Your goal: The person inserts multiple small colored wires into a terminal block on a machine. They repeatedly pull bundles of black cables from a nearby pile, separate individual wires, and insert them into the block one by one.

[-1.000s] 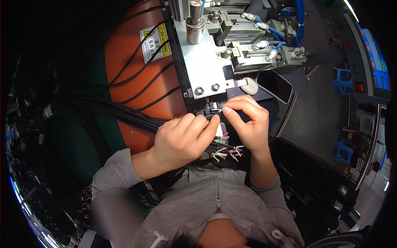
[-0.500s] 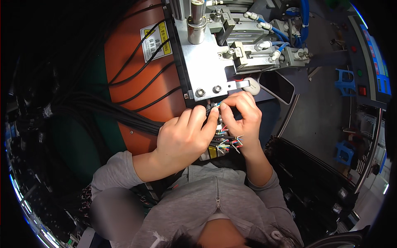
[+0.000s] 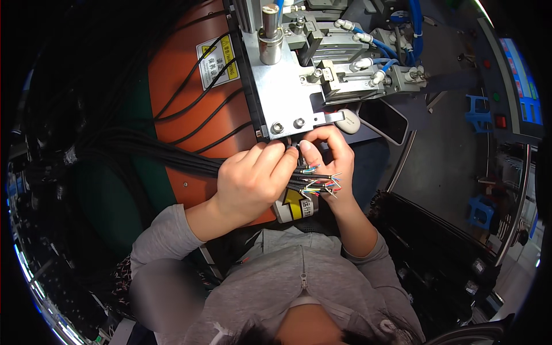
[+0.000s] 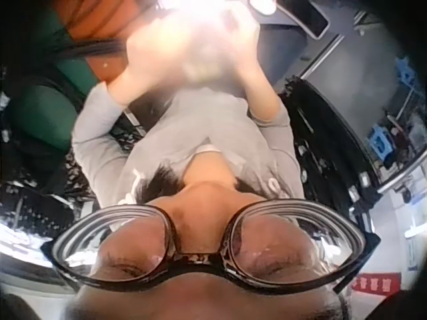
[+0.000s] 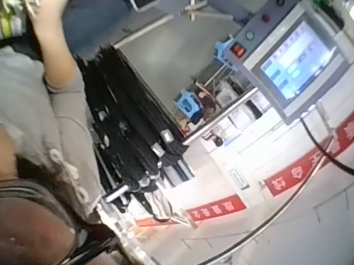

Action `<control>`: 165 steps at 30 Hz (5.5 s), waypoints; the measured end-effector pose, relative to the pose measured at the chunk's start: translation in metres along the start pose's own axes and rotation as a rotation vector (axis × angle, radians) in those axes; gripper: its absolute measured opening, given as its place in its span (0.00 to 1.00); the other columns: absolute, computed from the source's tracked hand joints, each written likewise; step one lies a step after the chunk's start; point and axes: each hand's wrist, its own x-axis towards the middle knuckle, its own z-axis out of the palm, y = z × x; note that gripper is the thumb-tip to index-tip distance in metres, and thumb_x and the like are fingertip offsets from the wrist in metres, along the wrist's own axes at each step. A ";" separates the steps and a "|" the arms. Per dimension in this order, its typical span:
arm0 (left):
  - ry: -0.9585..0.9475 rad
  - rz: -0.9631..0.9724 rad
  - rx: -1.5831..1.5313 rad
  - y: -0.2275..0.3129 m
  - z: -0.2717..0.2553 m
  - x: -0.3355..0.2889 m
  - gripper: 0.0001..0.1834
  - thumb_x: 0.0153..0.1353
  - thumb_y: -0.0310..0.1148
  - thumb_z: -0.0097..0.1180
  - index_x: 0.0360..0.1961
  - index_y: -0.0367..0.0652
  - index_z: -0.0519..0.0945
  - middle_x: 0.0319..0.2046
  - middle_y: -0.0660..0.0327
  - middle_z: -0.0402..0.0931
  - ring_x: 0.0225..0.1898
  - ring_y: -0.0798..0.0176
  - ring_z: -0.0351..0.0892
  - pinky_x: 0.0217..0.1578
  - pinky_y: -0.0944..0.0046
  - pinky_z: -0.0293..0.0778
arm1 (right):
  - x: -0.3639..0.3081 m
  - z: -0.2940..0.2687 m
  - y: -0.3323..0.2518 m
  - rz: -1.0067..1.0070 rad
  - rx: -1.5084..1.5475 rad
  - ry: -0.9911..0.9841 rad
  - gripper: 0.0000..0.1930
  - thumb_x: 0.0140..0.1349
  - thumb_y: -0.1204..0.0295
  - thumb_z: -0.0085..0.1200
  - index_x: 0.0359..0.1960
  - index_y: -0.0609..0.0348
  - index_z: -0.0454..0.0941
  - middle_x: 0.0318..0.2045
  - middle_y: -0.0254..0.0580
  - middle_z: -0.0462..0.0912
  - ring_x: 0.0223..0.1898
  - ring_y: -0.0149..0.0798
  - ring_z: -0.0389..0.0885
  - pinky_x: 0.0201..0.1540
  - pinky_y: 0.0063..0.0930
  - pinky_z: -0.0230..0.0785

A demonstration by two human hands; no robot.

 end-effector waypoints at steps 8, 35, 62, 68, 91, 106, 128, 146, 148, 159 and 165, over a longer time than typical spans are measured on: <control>-0.180 -0.095 0.175 0.014 -0.017 -0.008 0.08 0.52 0.26 0.59 0.35 0.39 0.82 0.24 0.66 0.71 0.22 0.68 0.74 0.20 0.68 0.66 | -0.004 -0.008 0.010 0.066 0.240 0.041 0.03 0.56 0.79 0.58 0.31 0.65 0.77 0.29 0.38 0.79 0.31 0.28 0.77 0.38 0.22 0.69; 0.187 0.065 -0.280 -0.006 -0.018 0.001 0.12 0.50 0.27 0.63 0.35 0.34 0.79 0.23 0.61 0.74 0.21 0.66 0.74 0.17 0.69 0.67 | 0.007 -0.007 -0.030 -0.397 0.248 0.020 0.09 0.48 0.81 0.66 0.32 0.64 0.80 0.32 0.44 0.82 0.34 0.37 0.79 0.39 0.28 0.71; 0.078 0.079 -0.110 0.000 -0.012 -0.004 0.18 0.43 0.26 0.58 0.40 0.36 0.81 0.24 0.66 0.70 0.21 0.71 0.69 0.16 0.73 0.62 | 0.003 -0.025 -0.019 0.013 0.334 -0.093 0.06 0.52 0.79 0.64 0.27 0.65 0.78 0.30 0.41 0.80 0.31 0.31 0.76 0.36 0.22 0.67; 0.108 0.078 -0.150 -0.002 -0.009 -0.005 0.17 0.45 0.26 0.58 0.40 0.35 0.80 0.26 0.65 0.70 0.22 0.71 0.71 0.17 0.72 0.63 | 0.002 -0.018 -0.018 -0.220 0.155 0.022 0.08 0.46 0.81 0.67 0.24 0.63 0.78 0.24 0.40 0.80 0.28 0.33 0.76 0.32 0.24 0.67; -0.094 0.027 0.114 0.009 -0.009 -0.001 0.18 0.47 0.25 0.58 0.42 0.45 0.83 0.20 0.67 0.59 0.20 0.71 0.63 0.16 0.71 0.60 | 0.010 -0.020 -0.012 -0.205 -0.256 -0.157 0.02 0.53 0.79 0.57 0.27 0.65 0.77 0.24 0.44 0.77 0.29 0.44 0.75 0.33 0.33 0.67; -0.083 -0.025 0.112 0.010 -0.006 -0.002 0.18 0.46 0.23 0.58 0.41 0.46 0.84 0.21 0.67 0.60 0.19 0.71 0.66 0.17 0.71 0.63 | 0.003 -0.007 0.006 -0.122 -0.073 -0.044 0.03 0.51 0.80 0.55 0.24 0.64 0.73 0.21 0.40 0.72 0.27 0.38 0.71 0.30 0.29 0.64; -0.143 -0.220 -0.094 0.000 -0.016 -0.003 0.10 0.51 0.30 0.64 0.35 0.39 0.80 0.25 0.59 0.75 0.21 0.57 0.75 0.22 0.62 0.68 | 0.003 -0.032 0.012 -0.315 0.456 -0.337 0.13 0.45 0.85 0.61 0.34 0.63 0.82 0.31 0.41 0.82 0.35 0.39 0.79 0.42 0.30 0.69; 0.089 0.137 -0.189 -0.007 -0.016 0.000 0.15 0.49 0.29 0.64 0.39 0.35 0.80 0.27 0.60 0.77 0.22 0.67 0.76 0.19 0.70 0.69 | -0.007 -0.015 -0.019 -0.052 0.539 -0.189 0.08 0.53 0.85 0.59 0.34 0.66 0.75 0.35 0.44 0.78 0.37 0.29 0.76 0.40 0.21 0.69; 0.101 0.078 -0.249 -0.007 -0.016 0.001 0.14 0.49 0.29 0.64 0.38 0.34 0.80 0.26 0.60 0.76 0.22 0.65 0.76 0.19 0.69 0.69 | -0.009 -0.005 -0.029 -0.039 0.657 -0.027 0.07 0.53 0.84 0.60 0.33 0.66 0.75 0.36 0.44 0.79 0.38 0.30 0.77 0.41 0.23 0.70; 0.122 -0.014 -0.331 -0.001 -0.017 0.002 0.09 0.49 0.27 0.61 0.32 0.36 0.78 0.23 0.61 0.71 0.21 0.63 0.74 0.18 0.66 0.68 | 0.002 -0.004 -0.032 -0.127 0.327 0.048 0.06 0.47 0.82 0.66 0.27 0.64 0.81 0.28 0.42 0.83 0.32 0.36 0.80 0.36 0.26 0.71; 0.028 0.002 -0.146 0.002 -0.019 -0.001 0.08 0.48 0.26 0.59 0.31 0.38 0.78 0.24 0.64 0.69 0.20 0.69 0.69 0.16 0.70 0.62 | 0.005 -0.009 -0.035 -0.376 -0.087 0.098 0.08 0.44 0.82 0.67 0.25 0.62 0.80 0.24 0.41 0.81 0.29 0.38 0.78 0.33 0.27 0.69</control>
